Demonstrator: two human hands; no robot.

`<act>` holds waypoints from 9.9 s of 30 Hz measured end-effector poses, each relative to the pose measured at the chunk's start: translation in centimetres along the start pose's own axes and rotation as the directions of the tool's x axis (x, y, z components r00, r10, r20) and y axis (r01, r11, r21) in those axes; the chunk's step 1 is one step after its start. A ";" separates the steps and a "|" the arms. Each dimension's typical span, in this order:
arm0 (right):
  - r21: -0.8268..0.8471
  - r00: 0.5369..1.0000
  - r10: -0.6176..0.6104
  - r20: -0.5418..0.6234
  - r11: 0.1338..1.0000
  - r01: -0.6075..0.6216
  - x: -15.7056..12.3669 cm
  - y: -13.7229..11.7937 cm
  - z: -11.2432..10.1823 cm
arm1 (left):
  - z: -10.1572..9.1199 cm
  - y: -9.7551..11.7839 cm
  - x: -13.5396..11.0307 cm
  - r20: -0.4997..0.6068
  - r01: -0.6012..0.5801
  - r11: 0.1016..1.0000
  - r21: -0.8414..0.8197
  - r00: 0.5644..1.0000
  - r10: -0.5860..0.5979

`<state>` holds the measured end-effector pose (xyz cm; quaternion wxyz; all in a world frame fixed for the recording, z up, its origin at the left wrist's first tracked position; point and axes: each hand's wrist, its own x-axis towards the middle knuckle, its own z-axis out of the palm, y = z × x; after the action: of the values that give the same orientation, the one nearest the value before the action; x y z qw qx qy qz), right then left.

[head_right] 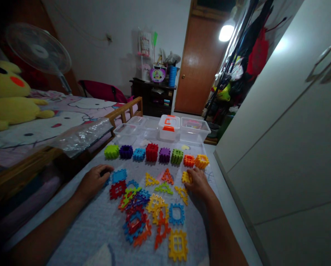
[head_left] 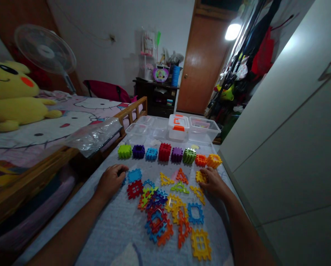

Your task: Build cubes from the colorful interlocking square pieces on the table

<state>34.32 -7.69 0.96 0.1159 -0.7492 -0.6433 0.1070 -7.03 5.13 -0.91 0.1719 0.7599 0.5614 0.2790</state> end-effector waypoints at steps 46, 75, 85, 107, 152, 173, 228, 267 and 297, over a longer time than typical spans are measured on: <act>-0.011 0.999 0.032 0.005 0.999 -0.032 7.3 7.7 -8.0 | 0.6 -1.3 0.3 -0.013 -0.007 1.000 0.013 1.000 0.007; 0.180 0.918 0.094 -0.384 0.983 -0.025 2.7 5.9 -7.2 | 0.4 -0.9 0.1 -0.009 -0.013 1.000 -0.016 1.000 0.013; 0.226 0.980 -0.198 0.023 0.956 0.188 -1.3 -5.8 -3.7 | 0.4 -0.9 0.1 -0.012 -0.016 1.000 -0.010 1.000 0.016; 0.251 0.794 -0.593 0.135 0.795 0.552 -6.4 -13.5 -0.6 | 0.4 -0.5 -0.2 -0.069 -0.015 0.998 -0.059 0.998 0.011; 0.490 0.965 0.101 -0.241 0.871 0.031 -2.2 -8.4 2.8 | -1.5 2.7 -2.9 0.274 -0.480 0.877 -0.011 0.842 0.464; 0.057 0.937 -0.026 -0.350 0.997 0.049 -1.4 -6.5 4.7 | -1.3 3.9 -3.4 0.124 -0.454 0.887 -0.090 0.878 0.462; 0.403 0.915 -0.265 -0.304 0.835 0.376 -4.1 -12.3 4.0 | 3.2 14.4 -5.4 0.434 0.385 0.313 -0.868 0.895 0.106; 0.000 0.954 -0.283 -0.097 0.959 0.285 11.3 -14.8 -3.9 | -0.7 -0.7 0.7 -0.120 0.013 0.991 -0.136 0.992 -0.030; 0.034 0.953 -0.298 -0.045 0.953 0.300 12.4 -15.1 -3.3 | 0.0 -1.6 0.9 -0.121 -0.019 0.986 -0.164 0.993 -0.001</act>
<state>23.00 6.68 8.70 0.1584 -0.6427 -0.7446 0.0862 -8.05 6.46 -1.58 0.1986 0.7274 0.5423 0.3705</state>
